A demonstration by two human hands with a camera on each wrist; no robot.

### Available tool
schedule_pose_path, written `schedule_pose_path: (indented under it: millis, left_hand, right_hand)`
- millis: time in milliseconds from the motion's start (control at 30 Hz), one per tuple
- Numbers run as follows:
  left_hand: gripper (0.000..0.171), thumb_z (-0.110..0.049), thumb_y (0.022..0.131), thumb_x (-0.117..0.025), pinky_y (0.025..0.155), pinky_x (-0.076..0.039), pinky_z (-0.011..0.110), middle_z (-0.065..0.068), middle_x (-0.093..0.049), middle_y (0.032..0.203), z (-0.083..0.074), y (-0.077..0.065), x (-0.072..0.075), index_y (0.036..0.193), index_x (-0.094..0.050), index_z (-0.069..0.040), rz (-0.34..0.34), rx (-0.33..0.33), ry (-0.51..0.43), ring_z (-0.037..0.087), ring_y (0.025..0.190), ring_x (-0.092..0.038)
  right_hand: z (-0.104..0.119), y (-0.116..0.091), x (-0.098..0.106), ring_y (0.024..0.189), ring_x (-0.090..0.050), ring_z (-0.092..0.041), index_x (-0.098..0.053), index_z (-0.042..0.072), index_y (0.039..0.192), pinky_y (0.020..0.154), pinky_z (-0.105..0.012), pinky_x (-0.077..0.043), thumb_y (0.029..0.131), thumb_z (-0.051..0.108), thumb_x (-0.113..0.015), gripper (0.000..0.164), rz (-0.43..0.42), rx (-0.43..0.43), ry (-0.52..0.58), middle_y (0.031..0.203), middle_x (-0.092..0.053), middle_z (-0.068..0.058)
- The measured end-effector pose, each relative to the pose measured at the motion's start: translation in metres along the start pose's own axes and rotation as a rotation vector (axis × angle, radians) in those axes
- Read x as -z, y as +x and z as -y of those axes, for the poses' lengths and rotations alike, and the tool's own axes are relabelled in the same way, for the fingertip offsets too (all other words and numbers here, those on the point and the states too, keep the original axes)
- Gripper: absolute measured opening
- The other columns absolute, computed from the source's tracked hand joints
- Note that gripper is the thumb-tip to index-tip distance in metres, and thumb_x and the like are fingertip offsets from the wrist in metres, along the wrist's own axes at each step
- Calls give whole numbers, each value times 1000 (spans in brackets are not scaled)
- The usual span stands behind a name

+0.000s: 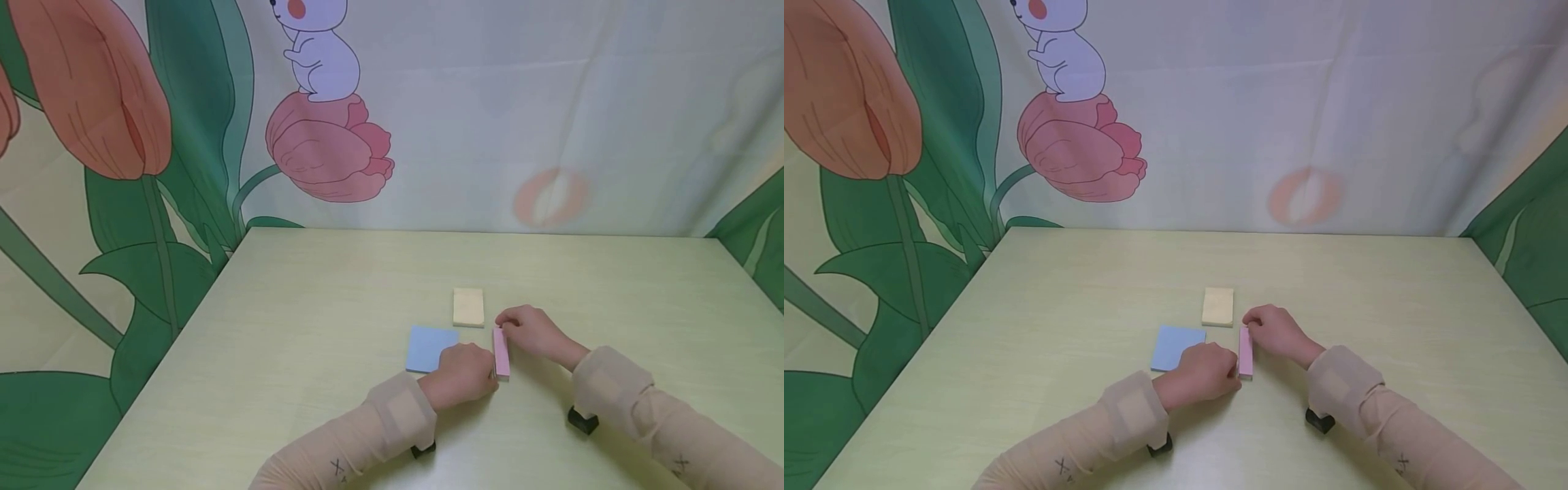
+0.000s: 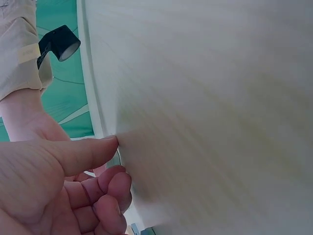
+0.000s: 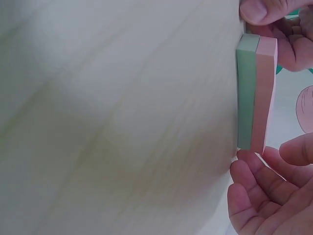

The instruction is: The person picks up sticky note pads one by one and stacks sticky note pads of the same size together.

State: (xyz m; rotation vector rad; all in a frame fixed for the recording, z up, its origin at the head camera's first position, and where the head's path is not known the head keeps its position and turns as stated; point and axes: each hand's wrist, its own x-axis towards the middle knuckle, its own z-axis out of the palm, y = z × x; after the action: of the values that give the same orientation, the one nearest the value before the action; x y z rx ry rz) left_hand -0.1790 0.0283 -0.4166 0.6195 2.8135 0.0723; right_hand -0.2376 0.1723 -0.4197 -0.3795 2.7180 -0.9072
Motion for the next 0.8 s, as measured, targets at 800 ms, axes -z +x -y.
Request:
schedule_pose_path:
  millis: [800]
  left_hand:
    - [14, -17, 80, -57, 42, -34, 22, -7, -50, 58, 7, -6, 0, 66, -57, -16, -32, -50, -148, 8, 50, -42]
  right_hand:
    - [-5, -26, 13, 52, -45, -12, -59, 2, 68, 50, -24, -41, 85, 16, -50, 24, 219, -184, 111, 56, -49, 0]
